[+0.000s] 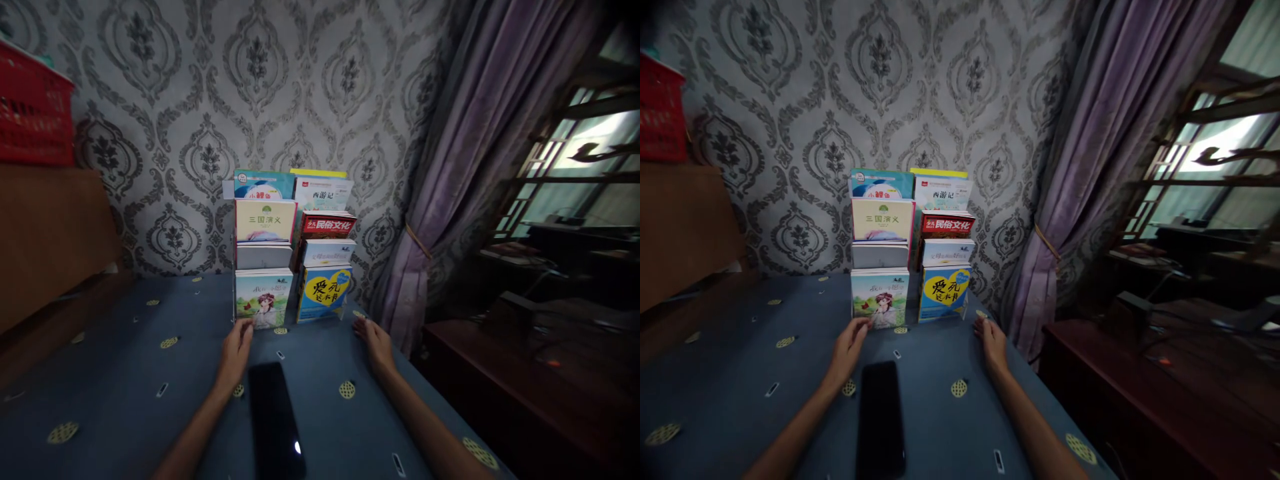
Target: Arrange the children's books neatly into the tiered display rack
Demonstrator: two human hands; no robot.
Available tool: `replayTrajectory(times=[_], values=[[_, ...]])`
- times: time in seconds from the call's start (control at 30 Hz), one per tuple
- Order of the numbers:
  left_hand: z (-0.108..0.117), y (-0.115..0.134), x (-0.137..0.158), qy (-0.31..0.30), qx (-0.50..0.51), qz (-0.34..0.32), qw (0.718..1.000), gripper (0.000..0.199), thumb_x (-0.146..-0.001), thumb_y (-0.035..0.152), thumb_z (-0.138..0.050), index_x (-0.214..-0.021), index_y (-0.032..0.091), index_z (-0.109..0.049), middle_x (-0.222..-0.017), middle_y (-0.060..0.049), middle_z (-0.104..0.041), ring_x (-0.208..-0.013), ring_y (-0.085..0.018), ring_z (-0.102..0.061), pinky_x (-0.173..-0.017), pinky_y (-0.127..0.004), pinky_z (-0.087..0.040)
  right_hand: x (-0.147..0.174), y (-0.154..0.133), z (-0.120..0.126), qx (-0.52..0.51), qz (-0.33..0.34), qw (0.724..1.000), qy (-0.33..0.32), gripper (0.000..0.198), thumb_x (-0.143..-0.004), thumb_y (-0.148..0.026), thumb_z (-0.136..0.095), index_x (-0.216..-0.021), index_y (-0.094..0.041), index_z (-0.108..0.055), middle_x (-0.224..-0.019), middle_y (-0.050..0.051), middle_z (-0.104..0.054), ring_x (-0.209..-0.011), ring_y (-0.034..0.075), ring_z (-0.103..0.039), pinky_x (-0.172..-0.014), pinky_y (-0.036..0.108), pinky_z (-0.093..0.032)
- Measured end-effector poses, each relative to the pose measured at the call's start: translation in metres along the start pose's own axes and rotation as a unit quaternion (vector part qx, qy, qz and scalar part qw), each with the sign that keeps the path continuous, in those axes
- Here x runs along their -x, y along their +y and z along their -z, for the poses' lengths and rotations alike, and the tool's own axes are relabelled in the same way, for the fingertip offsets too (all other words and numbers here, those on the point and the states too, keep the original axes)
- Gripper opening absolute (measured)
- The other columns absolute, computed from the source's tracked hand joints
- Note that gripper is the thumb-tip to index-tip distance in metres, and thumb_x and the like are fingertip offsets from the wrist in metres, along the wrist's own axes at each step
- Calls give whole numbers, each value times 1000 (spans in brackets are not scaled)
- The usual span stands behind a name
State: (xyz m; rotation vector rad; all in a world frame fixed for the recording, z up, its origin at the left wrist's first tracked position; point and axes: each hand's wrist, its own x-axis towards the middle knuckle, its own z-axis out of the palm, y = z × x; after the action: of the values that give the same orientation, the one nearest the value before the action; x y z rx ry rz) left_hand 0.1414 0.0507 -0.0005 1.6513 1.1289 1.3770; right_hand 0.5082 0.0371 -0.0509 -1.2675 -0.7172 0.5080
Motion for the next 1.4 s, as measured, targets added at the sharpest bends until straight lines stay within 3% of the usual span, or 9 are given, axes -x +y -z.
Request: replayTrajectory(times=[0.3, 0.43, 0.6, 0.77, 1.07, 1.23, 1.4], values=[[2, -37, -6, 8, 78, 77, 994, 51, -77, 64, -55, -93, 17, -64, -90, -11, -73, -92, -28, -70, -79, -40, -56, 0, 3, 0, 120, 54, 990, -52, 49, -69, -66, -63, -83, -20, -70, -87, 11, -74, -86, 29, -69, -84, 43, -54], [2, -43, -10, 10, 99, 97, 990, 57, -68, 70, -60, -88, 16, -65, -85, -10, -73, -88, -27, -70, -76, -38, -56, 5, -3, -1, 234, 92, 965, -75, 41, -78, -53, -53, -92, -19, -71, -98, 11, -75, -97, 29, -68, -94, 46, -51], [-1, -43, -10, -3, 85, 75, 994, 55, -70, 69, -58, -84, 17, -66, -80, -9, -72, -83, -26, -69, -74, -37, -55, 32, -9, -6, 323, 124, 934, -89, 40, -85, -41, -46, -106, -18, -70, -113, 12, -73, -106, 28, -65, -99, 44, -48], [1, -38, -11, -6, 93, 88, 992, 60, -63, 74, -60, -82, 17, -65, -78, -8, -71, -81, -26, -69, -73, -37, -54, 55, -18, -15, 353, 120, 921, -111, 41, -88, -37, -43, -113, -17, -68, -114, 11, -72, -105, 26, -67, -96, 42, -49], [-3, -49, -14, -22, 97, 96, 990, 78, -55, 89, -56, -82, 16, -66, -82, -11, -72, -83, -28, -69, -75, -37, -53, 55, -30, -16, 364, 129, 917, -100, 40, -87, -33, -42, -109, -15, -71, -113, 13, -73, -107, 26, -67, -98, 41, -49], [-8, -59, -17, -50, 41, 41, 997, 79, -63, 92, -43, -75, 17, -65, -80, -11, -70, -82, -27, -66, -75, -35, -52, 65, -37, -19, 369, 128, 916, -89, 39, -82, -30, -42, -104, -17, -72, -109, 12, -74, -102, 26, -69, -95, 39, -51], [-16, -62, -13, -55, -8, 44, 997, 75, -67, 88, -43, -81, 19, -66, -90, -13, -72, -95, -30, -66, -86, -37, -52, 105, -29, -41, 347, 142, 918, -129, 42, -84, -38, -44, -105, -18, -74, -108, 11, -75, -103, 26, -70, -94, 38, -53]])
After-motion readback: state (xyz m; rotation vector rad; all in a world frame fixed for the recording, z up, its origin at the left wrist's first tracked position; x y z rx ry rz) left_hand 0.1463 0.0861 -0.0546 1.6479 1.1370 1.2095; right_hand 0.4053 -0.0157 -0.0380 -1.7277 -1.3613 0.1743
